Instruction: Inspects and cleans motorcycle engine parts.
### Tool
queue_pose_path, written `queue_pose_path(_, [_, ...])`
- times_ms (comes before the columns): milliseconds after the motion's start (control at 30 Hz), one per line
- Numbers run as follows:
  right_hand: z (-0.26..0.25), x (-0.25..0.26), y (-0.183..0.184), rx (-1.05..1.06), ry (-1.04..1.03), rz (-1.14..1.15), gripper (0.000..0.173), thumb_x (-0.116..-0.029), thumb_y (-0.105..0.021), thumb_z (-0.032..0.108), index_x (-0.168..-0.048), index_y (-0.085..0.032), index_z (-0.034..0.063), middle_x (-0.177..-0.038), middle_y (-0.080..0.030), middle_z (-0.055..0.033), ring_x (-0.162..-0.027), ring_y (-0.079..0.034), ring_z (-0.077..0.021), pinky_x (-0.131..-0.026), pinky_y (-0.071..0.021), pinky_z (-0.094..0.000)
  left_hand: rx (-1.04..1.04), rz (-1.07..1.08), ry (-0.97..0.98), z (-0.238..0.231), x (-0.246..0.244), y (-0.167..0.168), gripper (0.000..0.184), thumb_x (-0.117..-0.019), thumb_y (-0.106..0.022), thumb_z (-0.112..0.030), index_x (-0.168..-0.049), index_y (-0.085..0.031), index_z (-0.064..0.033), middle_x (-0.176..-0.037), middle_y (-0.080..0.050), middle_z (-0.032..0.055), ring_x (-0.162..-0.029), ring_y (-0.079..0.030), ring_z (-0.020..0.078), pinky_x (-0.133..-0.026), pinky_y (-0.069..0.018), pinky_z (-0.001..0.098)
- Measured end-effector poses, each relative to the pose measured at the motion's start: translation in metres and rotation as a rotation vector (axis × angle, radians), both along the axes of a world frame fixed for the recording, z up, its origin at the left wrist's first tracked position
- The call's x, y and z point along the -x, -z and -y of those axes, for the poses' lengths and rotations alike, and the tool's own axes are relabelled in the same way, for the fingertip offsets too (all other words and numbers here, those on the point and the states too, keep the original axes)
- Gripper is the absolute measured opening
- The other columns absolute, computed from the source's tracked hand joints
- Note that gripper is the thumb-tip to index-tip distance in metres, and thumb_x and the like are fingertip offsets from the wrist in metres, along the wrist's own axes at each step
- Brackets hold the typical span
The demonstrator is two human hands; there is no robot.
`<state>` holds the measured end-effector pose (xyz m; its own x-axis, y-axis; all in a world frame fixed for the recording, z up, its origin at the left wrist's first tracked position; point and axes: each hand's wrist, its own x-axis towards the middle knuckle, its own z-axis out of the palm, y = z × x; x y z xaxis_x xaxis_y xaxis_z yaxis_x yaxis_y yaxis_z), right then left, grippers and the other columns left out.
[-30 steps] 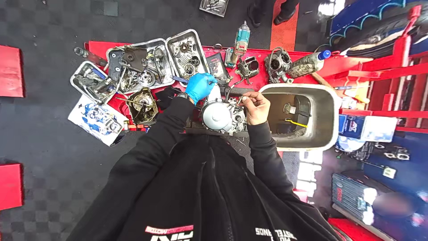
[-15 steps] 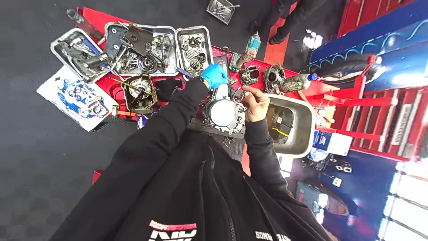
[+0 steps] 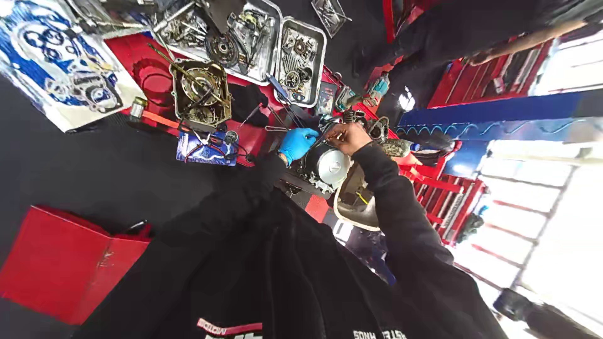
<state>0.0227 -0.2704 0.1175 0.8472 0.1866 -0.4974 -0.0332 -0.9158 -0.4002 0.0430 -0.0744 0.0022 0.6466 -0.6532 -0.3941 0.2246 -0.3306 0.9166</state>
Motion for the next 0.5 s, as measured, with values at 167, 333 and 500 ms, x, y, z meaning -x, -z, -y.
queue_pose_path(167, [-0.004,-0.002,-0.003,0.085,-0.022,-0.053,0.018,-0.0894,-0.068,0.012,-0.104,-0.079,0.0132,-0.098,-0.078,-0.0074,-0.091,-0.075,-0.025,-0.089,-0.0587,-0.0556,0.015,0.009,-0.069,0.006,0.019,0.003,0.027,-0.1004,-0.061,-0.024,-0.123,-0.075,-0.0206,-0.121,-0.074,0.0019,-0.116,-0.069,0.0181,-0.105,-0.0523,0.0486])
queue_pose_path(333, [-0.007,-0.013,-0.005,0.144,-0.067,-0.128,0.016,-0.0888,-0.071,0.015,-0.101,-0.081,0.014,-0.096,-0.078,-0.0084,-0.09,-0.075,-0.0266,-0.089,-0.0571,-0.0578,-0.01,0.003,-0.098,0.01,0.022,0.007,0.026,-0.0999,-0.061,-0.023,-0.122,-0.075,-0.0219,-0.126,-0.071,0.0032,-0.118,-0.067,0.0206,-0.104,-0.0522,0.049])
queue_pose_path(500, [-0.021,-0.026,0.002,0.324,-0.113,-0.223,0.014,-0.0895,-0.072,0.024,-0.097,-0.081,0.0155,-0.094,-0.078,-0.0104,-0.093,-0.074,-0.0331,-0.089,-0.0545,-0.0623,0.012,0.048,-0.053,0.01,0.019,0.013,0.027,-0.0989,-0.059,-0.018,-0.12,-0.076,-0.02,-0.129,-0.071,0.0027,-0.119,-0.067,0.0203,-0.105,-0.0517,0.0477])
